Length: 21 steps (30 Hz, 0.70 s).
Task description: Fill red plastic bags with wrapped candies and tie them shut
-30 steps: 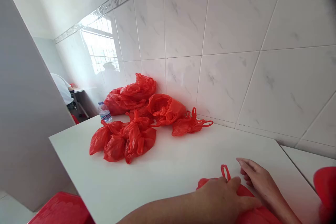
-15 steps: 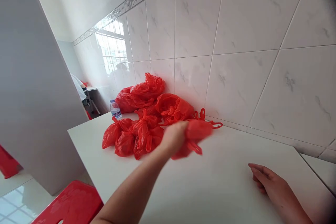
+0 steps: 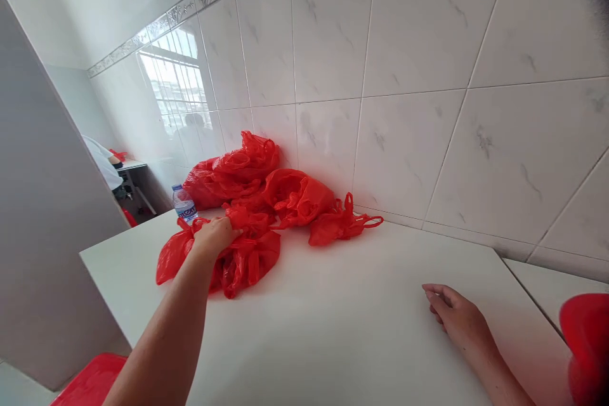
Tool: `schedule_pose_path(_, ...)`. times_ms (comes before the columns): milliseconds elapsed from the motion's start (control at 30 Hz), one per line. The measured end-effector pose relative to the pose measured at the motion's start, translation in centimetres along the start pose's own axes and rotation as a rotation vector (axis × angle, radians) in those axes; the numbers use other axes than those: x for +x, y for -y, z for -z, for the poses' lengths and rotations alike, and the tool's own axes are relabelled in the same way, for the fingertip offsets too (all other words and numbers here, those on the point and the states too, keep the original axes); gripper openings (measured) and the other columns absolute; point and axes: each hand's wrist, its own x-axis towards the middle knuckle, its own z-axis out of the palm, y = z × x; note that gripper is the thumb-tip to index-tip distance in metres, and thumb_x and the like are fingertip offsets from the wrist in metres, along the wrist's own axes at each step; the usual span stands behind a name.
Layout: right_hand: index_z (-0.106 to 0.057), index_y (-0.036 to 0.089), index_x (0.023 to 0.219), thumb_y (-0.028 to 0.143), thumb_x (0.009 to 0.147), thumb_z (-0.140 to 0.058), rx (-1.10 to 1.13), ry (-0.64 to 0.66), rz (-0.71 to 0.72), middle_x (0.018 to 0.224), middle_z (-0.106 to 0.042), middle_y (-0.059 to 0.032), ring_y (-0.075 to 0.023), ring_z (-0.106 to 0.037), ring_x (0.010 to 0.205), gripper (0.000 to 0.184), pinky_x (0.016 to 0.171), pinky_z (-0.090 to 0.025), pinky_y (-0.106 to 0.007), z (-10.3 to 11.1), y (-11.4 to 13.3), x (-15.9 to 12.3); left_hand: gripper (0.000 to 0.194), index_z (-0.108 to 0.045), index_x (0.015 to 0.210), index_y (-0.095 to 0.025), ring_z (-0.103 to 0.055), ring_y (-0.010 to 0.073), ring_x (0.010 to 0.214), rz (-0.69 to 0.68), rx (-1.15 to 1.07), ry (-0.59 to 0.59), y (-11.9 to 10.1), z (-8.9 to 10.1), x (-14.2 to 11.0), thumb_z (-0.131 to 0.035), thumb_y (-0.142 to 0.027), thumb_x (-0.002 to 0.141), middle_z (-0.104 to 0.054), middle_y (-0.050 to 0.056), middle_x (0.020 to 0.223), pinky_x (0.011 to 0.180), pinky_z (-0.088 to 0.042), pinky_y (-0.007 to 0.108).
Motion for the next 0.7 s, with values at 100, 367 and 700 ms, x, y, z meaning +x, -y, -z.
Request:
schedule_pose_path(100, -0.060, 0.025, 0.105, 0.050, 0.076, -0.046, -0.019, -0.007, 0.003, 0.074, -0.061, -0.0001, -0.0180, -0.058, 0.070, 0.040, 0.060, -0.045, -0.027, -0.1, 0.2, -0.2, 0.063, -0.038, 0.136, -0.014, -0.020, 0.0482, 0.134, -0.030, 0.012, -0.163, -2.4, 0.0, -1.4, -0.056, -0.030, 0.077, -0.031, 0.024, 0.145, 0.095, -0.029, 0.066)
schedule_pose_path(367, -0.061, 0.023, 0.102, 0.049, 0.077, -0.045, -0.045, -0.026, 0.072, 0.072, -0.060, -0.0002, -0.0174, -0.057, 0.065, 0.039, 0.061, -0.044, -0.028, -0.3, 0.3, -0.2, 0.038, -0.056, 0.118, -0.027, -0.056, 0.0215, 0.107, -0.543, -0.360, 0.080, -13.0, -4.2, -4.6, -0.056, -0.024, 0.081, -0.056, 0.005, 0.121, 0.090, -0.043, 0.030)
schedule_pose_path(700, -0.062, 0.021, 0.097, 0.045, 0.075, -0.046, 0.095, -0.037, 0.094, 0.066, -0.056, 0.0002, -0.0171, -0.053, 0.061, 0.036, 0.056, -0.042, -0.028, 0.1, 1.2, -1.0, 0.024, -0.058, 0.102, -0.014, -0.059, 0.0169, 0.088, -0.324, -0.663, 0.116, -16.7, -11.8, -4.2, -0.054, -0.033, 0.088, -0.061, 0.006, 0.101, 0.079, -0.050, 0.037)
